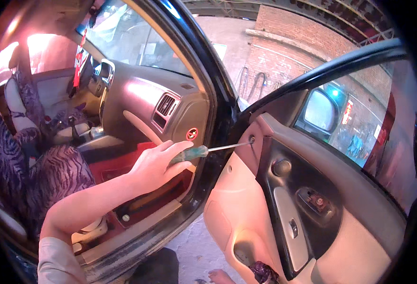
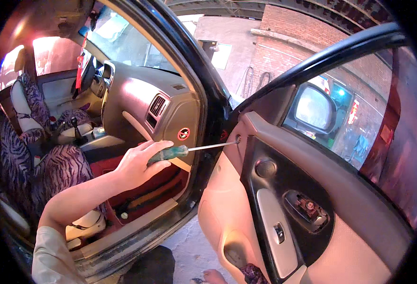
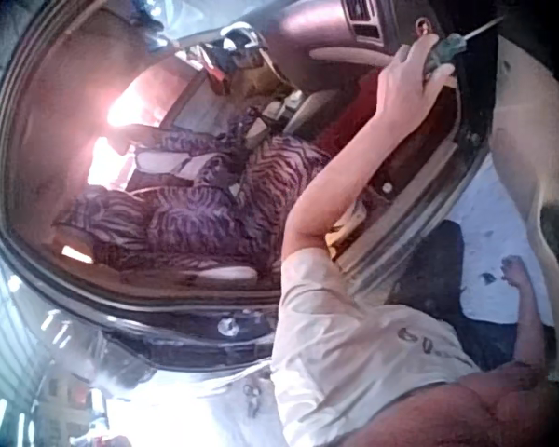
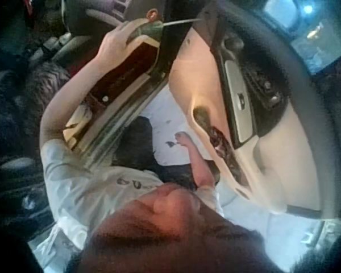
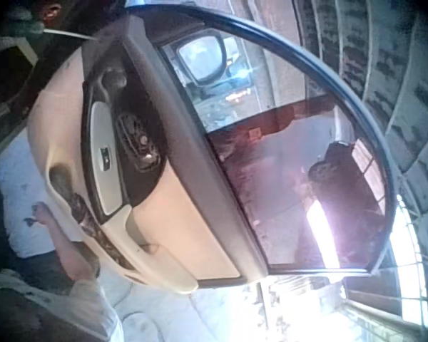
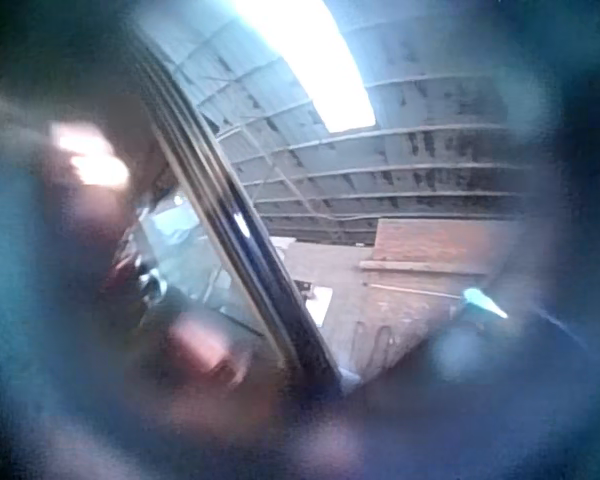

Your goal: The person uses a screwdriver to remove screws from the interior door panel of a car. They systematically unscrew fasteners located around the door handle and the lower edge of the panel, then pull the panel away from the door frame to detach it.

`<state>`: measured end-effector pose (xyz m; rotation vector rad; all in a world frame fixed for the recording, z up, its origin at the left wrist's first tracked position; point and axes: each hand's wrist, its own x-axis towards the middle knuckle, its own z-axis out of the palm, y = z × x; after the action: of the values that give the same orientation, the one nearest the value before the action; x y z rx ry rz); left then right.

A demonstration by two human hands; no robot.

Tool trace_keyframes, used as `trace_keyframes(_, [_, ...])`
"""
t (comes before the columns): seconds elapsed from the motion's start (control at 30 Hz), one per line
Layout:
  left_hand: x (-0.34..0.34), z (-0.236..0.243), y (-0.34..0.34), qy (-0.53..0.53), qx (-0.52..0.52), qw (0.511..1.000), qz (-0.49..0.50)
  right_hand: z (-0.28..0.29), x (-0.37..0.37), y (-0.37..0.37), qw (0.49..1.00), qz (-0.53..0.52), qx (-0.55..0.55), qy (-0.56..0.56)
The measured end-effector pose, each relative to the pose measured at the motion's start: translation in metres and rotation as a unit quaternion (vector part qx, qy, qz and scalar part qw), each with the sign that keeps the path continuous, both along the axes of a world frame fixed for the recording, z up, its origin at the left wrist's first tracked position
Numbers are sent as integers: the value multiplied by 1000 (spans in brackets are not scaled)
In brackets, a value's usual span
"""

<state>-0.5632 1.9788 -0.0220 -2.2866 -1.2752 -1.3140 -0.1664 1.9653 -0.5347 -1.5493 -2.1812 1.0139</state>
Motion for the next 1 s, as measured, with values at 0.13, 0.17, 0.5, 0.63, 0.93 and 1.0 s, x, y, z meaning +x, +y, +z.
trace_keyframes(0.13, [-8, -11, 4, -61, 4, 998, -27, -11, -1, 2, 988, 74, 131, 32])
trace_keyframes(0.17, [-5, -12, 8, -79, -8, 996, -45, 35, -11, -12, 997, 24, 54, 52])
trace_keyframes(0.5, [-16, -28, 30, -115, 62, 988, -78, 309, -90, -60, 983, -137, -18, 117])
trace_keyframes(0.63, [-15, -30, 37, -129, 81, 984, -88, 372, -118, -76, 978, -82, 97, 163])
trace_keyframes(0.93, [-12, -34, 43, -141, 74, 984, -75, 487, -165, -116, 878, 324, 132, 328])
trace_keyframes(1.0, [-13, -34, 42, -143, 71, 985, -71, 496, -174, -120, 844, 385, 140, 346])
